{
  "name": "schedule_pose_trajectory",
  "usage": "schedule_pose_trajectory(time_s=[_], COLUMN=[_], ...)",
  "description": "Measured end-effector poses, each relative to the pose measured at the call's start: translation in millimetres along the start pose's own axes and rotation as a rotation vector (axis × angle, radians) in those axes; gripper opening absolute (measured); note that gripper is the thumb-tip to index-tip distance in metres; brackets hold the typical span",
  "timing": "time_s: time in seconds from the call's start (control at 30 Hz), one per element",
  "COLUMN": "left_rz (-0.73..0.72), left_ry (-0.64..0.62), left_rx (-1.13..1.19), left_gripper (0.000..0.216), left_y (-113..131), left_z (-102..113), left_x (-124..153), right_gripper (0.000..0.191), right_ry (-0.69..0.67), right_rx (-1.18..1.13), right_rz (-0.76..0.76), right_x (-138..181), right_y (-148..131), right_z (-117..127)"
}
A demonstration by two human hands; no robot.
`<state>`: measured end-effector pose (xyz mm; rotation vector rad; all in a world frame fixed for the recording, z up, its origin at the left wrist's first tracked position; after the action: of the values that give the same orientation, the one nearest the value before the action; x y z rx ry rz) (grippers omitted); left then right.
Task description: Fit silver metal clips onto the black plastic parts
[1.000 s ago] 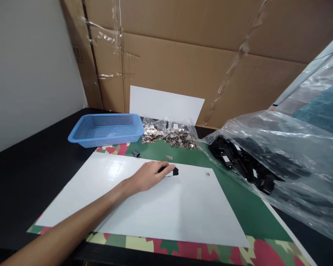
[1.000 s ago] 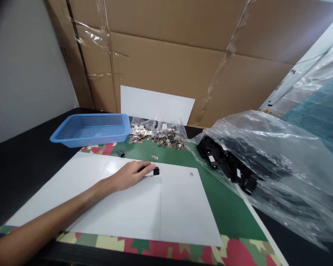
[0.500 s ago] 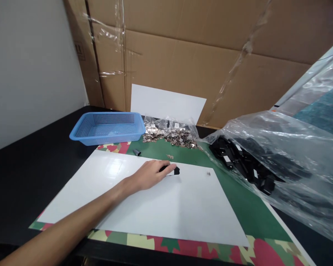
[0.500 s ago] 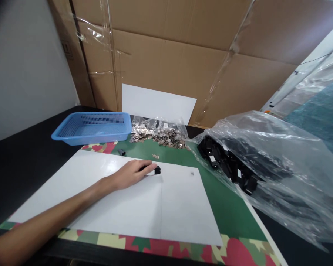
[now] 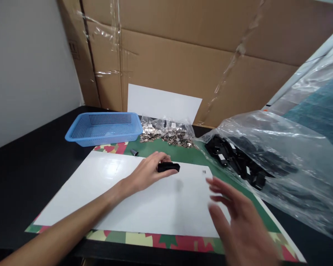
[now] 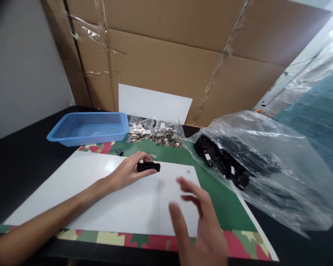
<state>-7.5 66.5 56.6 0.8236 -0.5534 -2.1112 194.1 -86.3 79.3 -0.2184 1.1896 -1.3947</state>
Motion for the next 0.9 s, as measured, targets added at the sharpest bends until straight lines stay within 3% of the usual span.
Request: schedule_pose_trajectory(time_s=[0.17, 0.3, 0.5, 0.7, 0.8, 0.9], left_rz=[-0.213, -0.301, -0.322, -0.249, -0.232, -0.200], left_ry=[0.194, 0.228, 0.203, 0.160, 0.136, 0.104], left_rx=[-0.052, -0.029, -0.023, 0.067, 0.096, 0.103], left_gripper=[0.027, 0.027, 0.022, 0.029, 0.030, 0.030], left_y=[18, 26, 30, 31, 35, 34], left_z=[18, 22, 19, 14, 13, 10], left_x=[5, 10, 13, 12, 12, 12], right_gripper=[0.062, 0.056, 0.060, 0.049, 0.043, 0.037], right_ry=[-0.112, -0.214, -0.144, -0.317, -0.190, -0.001], right_rx=[0.465, 0.558, 0.437, 0.302, 0.214, 0.095], right_rz=[-0.060, -0.048, 0.025, 0.030, -0.029, -0.068], right_x=[-25, -19, -28, -45, -50, -44], right_y=[67, 90, 74, 79, 69, 31], right_z=[-43, -57, -47, -45, -26, -7])
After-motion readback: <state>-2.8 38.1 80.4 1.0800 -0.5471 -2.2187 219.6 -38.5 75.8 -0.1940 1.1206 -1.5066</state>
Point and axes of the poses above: each hand's wrist, its own x-axis away from the middle knuckle, its own z-axis out of the back of the hand, y = z × x, the point moved 8 cm from there along -x, towards the middle knuckle, and after that the axes turned 8 degrees about -x, right-handed, at the moved point
